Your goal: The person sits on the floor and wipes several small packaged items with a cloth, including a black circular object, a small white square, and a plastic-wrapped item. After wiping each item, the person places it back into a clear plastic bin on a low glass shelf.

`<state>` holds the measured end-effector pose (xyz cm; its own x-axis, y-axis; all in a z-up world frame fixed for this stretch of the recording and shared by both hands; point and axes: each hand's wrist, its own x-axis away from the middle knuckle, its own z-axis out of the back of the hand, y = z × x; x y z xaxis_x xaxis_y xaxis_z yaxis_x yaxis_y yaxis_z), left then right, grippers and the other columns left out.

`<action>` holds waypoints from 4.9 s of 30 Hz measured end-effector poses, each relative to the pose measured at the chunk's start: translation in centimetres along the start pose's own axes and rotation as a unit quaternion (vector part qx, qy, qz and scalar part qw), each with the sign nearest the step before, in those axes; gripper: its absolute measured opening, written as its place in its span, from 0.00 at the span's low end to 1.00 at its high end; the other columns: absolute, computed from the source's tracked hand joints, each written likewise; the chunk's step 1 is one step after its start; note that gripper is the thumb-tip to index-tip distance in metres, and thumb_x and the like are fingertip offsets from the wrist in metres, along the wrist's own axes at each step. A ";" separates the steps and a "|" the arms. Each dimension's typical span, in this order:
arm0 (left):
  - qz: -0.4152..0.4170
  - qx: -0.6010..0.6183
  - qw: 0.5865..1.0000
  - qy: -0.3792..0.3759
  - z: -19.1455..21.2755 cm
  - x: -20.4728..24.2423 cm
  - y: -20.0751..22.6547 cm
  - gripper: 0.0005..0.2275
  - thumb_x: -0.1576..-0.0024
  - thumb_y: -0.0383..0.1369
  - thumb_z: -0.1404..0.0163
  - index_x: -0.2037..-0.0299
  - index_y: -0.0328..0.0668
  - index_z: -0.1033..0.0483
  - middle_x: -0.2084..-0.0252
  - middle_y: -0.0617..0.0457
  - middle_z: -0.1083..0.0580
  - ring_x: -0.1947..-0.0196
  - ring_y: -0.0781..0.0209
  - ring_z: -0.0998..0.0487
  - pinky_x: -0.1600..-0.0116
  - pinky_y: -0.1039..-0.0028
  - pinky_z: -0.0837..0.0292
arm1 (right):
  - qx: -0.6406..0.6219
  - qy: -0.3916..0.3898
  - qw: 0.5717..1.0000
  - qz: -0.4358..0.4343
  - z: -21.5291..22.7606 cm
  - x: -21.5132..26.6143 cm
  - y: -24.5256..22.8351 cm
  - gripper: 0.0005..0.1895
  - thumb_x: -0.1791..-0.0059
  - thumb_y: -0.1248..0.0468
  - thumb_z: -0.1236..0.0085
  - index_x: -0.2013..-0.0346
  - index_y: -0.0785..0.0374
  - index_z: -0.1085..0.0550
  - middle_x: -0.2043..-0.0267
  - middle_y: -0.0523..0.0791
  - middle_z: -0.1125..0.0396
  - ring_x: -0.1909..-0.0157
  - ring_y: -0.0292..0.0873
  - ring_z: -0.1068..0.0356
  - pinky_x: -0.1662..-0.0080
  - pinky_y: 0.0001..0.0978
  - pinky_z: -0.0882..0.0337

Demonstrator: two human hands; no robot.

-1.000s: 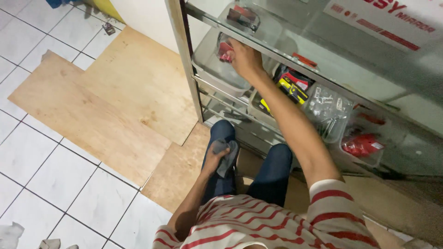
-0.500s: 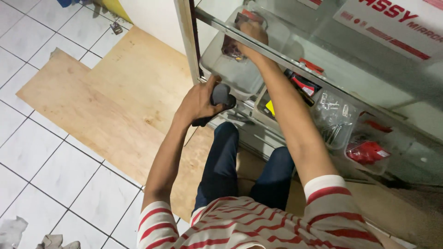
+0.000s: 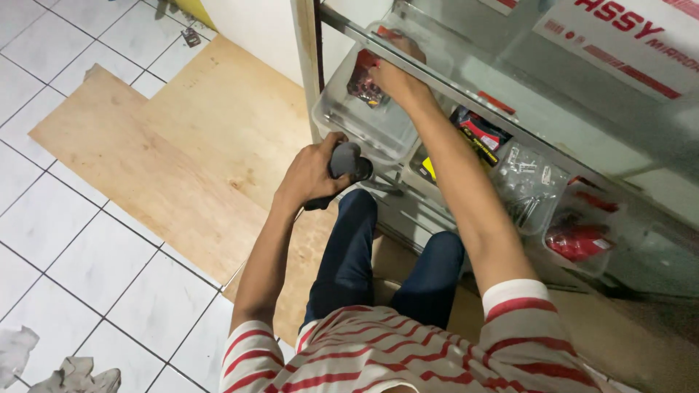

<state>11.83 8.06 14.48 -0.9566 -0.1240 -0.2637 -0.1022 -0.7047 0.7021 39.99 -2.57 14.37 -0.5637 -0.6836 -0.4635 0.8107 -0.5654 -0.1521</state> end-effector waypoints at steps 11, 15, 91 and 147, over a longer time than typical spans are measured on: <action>-0.008 0.051 0.999 -0.010 -0.5 0.2 -0.9 0.30 0.55 0.34 0.39 0.39 0.42 0.33 0.58 0.33 0.21 0.58 0.31 0.20 0.54 0.53 0.23 | -0.007 0.010 0.999 0.053 9.4 14.1 2.9 0.22 0.48 0.68 0.37 0.41 0.66 0.31 0.48 0.55 0.33 0.44 0.64 0.33 0.39 0.56 0.36; -0.023 0.064 0.998 0.011 -0.8 0.0 -0.7 0.30 0.53 0.34 0.38 0.39 0.40 0.33 0.56 0.32 0.21 0.56 0.32 0.19 0.51 0.54 0.22 | -0.038 -0.088 0.991 -0.093 13.4 19.2 2.7 0.22 0.50 0.65 0.36 0.42 0.64 0.29 0.46 0.53 0.31 0.42 0.60 0.30 0.41 0.54 0.32; 0.035 0.083 0.995 0.042 -2.9 0.9 0.1 0.34 0.52 0.32 0.38 0.35 0.46 0.40 0.58 0.29 0.23 0.55 0.27 0.22 0.51 0.49 0.27 | 0.115 -0.065 0.987 -0.088 11.9 20.5 3.4 0.44 0.61 0.45 0.23 0.45 0.77 0.28 0.47 0.66 0.34 0.45 0.70 0.36 0.45 0.59 0.37; 0.020 0.093 0.993 0.072 -4.4 1.0 -1.0 0.37 0.52 0.30 0.37 0.32 0.46 0.43 0.47 0.29 0.24 0.46 0.28 0.24 0.44 0.51 0.28 | 0.154 -0.039 0.981 -0.108 11.7 20.2 8.3 0.29 0.56 0.59 0.27 0.46 0.72 0.25 0.45 0.61 0.35 0.45 0.67 0.36 0.46 0.57 0.35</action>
<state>12.18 5.52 10.61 -0.9133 -0.2573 -0.3156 -0.1261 -0.5582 0.8201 33.50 -26.41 13.95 -0.7373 -0.5583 -0.3803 0.5910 -0.8058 0.0374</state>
